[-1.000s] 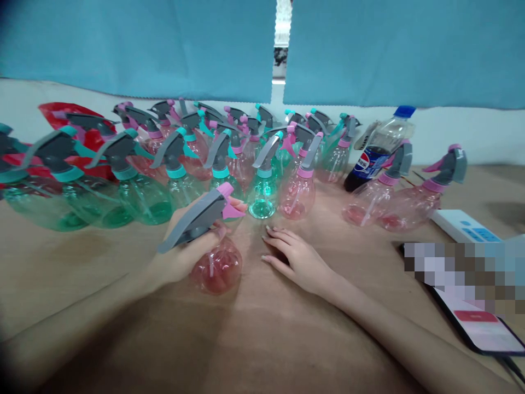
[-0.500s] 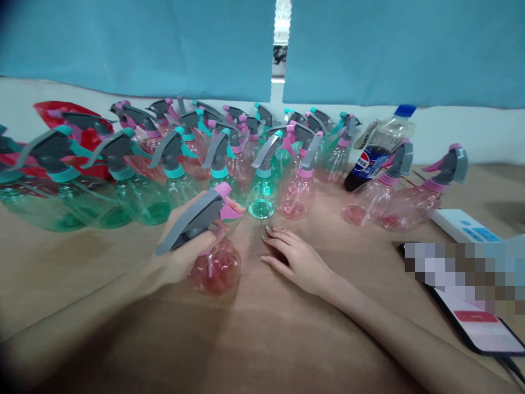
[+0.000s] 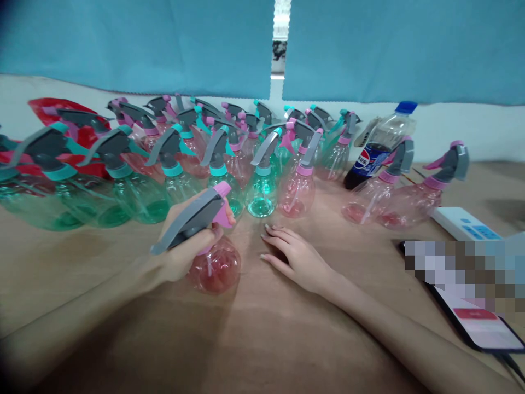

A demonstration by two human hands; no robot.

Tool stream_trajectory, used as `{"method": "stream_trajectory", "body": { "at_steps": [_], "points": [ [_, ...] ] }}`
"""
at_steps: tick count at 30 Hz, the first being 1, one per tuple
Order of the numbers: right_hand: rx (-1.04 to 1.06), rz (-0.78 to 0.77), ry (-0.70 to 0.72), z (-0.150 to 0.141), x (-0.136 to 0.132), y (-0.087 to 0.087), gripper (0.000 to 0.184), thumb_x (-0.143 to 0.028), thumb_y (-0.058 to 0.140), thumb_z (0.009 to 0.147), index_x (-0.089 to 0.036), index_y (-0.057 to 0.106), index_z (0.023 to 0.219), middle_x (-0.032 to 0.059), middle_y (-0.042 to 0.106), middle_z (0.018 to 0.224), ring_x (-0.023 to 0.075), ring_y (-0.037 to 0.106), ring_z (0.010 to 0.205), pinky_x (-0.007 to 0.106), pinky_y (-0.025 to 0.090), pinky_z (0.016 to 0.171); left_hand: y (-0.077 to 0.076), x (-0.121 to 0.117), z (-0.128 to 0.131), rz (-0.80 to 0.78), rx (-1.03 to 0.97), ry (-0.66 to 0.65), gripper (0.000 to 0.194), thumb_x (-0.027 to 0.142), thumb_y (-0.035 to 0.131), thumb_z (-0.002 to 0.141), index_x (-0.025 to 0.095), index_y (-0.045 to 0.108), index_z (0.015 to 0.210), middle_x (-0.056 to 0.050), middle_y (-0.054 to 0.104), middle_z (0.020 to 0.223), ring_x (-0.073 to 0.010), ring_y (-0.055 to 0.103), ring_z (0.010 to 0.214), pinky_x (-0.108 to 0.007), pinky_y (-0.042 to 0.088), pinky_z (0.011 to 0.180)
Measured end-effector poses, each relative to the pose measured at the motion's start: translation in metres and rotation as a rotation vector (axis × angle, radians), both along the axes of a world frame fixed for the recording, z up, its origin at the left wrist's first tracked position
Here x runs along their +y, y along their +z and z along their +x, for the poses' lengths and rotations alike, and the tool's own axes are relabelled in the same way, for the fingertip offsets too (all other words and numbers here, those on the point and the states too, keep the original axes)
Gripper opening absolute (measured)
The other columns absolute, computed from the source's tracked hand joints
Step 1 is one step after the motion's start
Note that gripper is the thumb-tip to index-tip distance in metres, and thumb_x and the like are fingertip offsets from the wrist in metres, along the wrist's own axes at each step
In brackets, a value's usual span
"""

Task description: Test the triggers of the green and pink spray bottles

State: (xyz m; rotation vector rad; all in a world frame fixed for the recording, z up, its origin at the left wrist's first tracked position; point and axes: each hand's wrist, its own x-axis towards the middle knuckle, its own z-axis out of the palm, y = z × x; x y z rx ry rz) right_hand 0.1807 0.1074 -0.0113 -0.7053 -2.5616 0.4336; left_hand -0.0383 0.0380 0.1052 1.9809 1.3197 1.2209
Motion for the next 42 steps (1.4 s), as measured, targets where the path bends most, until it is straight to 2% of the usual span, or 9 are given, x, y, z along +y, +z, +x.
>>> {"method": "stream_trajectory", "body": {
  "at_steps": [7, 12, 14, 19, 28, 35, 42],
  "points": [
    [0.001, -0.010, 0.000, 0.0001, 0.0002, 0.0002, 0.041, -0.041, 0.050, 0.094, -0.018, 0.056, 0.128, 0.0131, 0.055, 0.137, 0.0257, 0.047, 0.130, 0.049, 0.040, 0.108, -0.0041, 0.0017, -0.0018, 0.019, -0.020, 0.001, 0.010, 0.018, 0.049, 0.070, 0.021, 0.051, 0.079, 0.005, 0.050, 0.069, -0.0118, 0.044, 0.058, -0.026, 0.038, 0.055],
    [0.013, -0.021, 0.003, 0.0004, 0.0003, 0.0002, 0.041, -0.040, 0.051, 0.094, -0.019, 0.056, 0.129, 0.0126, 0.056, 0.136, 0.0262, 0.048, 0.130, 0.051, 0.040, 0.108, -0.0043, -0.0040, -0.0006, -0.055, -0.017, 0.026, 0.036, 0.016, 0.048, 0.073, 0.023, 0.059, 0.107, 0.005, 0.054, 0.071, -0.0112, 0.045, 0.057, -0.024, 0.038, 0.055],
    [0.015, -0.027, 0.004, 0.0004, 0.0003, 0.0003, 0.041, -0.040, 0.051, 0.094, -0.020, 0.056, 0.130, 0.0123, 0.056, 0.137, 0.0264, 0.048, 0.130, 0.051, 0.040, 0.108, -0.0036, -0.0058, 0.0000, -0.064, -0.011, 0.034, 0.040, 0.016, 0.048, 0.073, 0.022, 0.059, 0.111, 0.005, 0.055, 0.071, -0.0112, 0.045, 0.056, -0.024, 0.038, 0.056],
    [0.028, -0.033, 0.003, -0.0001, -0.0002, 0.0013, 0.040, -0.040, 0.052, 0.093, -0.022, 0.056, 0.129, 0.0116, 0.057, 0.136, 0.0272, 0.049, 0.129, 0.053, 0.041, 0.107, -0.0018, -0.0054, 0.0010, -0.069, -0.028, 0.034, 0.039, 0.017, 0.050, 0.073, 0.020, 0.061, 0.110, 0.003, 0.061, 0.080, -0.0117, 0.049, 0.060, -0.025, 0.041, 0.059],
    [0.000, -0.018, 0.002, -0.0003, -0.0011, 0.0024, 0.042, -0.040, 0.050, 0.094, -0.017, 0.057, 0.128, 0.0138, 0.055, 0.137, 0.0260, 0.048, 0.130, 0.049, 0.040, 0.108, -0.0008, -0.0052, 0.0022, -0.056, -0.053, 0.027, 0.037, 0.016, 0.050, 0.073, 0.018, 0.060, 0.108, 0.000, 0.064, 0.091, -0.0123, 0.053, 0.065, -0.026, 0.043, 0.065],
    [0.026, -0.031, 0.000, -0.0002, -0.0003, 0.0016, 0.040, -0.040, 0.052, 0.094, -0.022, 0.056, 0.129, 0.0120, 0.057, 0.136, 0.0274, 0.049, 0.129, 0.053, 0.040, 0.107, -0.0020, -0.0055, 0.0018, -0.047, -0.037, 0.030, 0.037, 0.016, 0.050, 0.074, 0.018, 0.061, 0.109, 0.003, 0.056, 0.072, -0.0135, 0.051, 0.063, -0.026, 0.041, 0.060],
    [0.032, -0.033, -0.004, -0.0005, -0.0007, 0.0019, 0.040, -0.040, 0.052, 0.093, -0.022, 0.057, 0.129, 0.0121, 0.057, 0.135, 0.0276, 0.050, 0.128, 0.053, 0.041, 0.106, -0.0016, -0.0043, 0.0018, -0.053, -0.046, 0.028, 0.035, 0.017, 0.051, 0.073, 0.019, 0.061, 0.107, 0.002, 0.060, 0.079, -0.0132, 0.052, 0.064, -0.027, 0.043, 0.063]
  ]
}}
